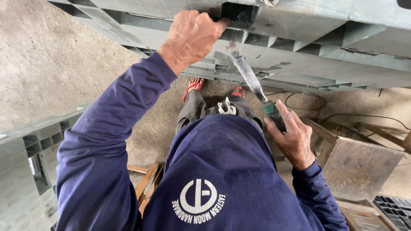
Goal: The person uses a chisel to scrape and clean the edges of a hole in a large grey metal frame. They then switch to a red power drill to work on the same area, continuing to clean or modify the metal surface.
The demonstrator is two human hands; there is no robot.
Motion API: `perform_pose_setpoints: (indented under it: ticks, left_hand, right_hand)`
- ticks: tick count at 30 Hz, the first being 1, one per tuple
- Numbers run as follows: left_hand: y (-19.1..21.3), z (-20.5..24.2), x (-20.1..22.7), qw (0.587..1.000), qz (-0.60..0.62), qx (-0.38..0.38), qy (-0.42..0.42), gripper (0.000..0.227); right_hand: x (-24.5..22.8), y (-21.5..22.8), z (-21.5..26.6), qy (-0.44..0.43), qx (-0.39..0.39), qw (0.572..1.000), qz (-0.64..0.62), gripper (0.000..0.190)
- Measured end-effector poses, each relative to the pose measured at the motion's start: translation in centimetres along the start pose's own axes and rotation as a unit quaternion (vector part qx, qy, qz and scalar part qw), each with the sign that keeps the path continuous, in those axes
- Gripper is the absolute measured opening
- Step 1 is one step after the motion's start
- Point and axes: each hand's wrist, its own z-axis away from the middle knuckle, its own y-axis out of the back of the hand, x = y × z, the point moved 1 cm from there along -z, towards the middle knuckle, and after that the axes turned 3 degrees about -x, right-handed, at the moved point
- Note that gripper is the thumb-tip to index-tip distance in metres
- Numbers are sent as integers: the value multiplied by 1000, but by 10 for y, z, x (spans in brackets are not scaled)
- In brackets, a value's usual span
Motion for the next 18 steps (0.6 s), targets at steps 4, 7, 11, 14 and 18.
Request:
perform_pose_setpoints:
  ticks: [4, 7, 11, 14, 18]
  left_hand:
    - [3, -1, -1, 1000, -26, -15, -9, 36]
    - [9, -1, -7, 999, -35, -1, -25, 43]
    - [12, 0, -11, 998, -53, 6, -40, 35]
    - [12, -2, -13, 998, -22, -49, -37, 16]
    - [13, -1, -14, 998, -26, 6, -49, 20]
  right_hand:
    - [-1, 4, -6, -21, -12, 999, 33, 55]
    - [0, 7, -11, 1, -8, 999, 32, 57]
    - [6, 6, -19, 15, -7, 998, 58, 57]
    - [8, 4, -23, 19, -5, 997, 68, 58]
    - [10, 4, -26, 18, -8, 997, 69, 59]
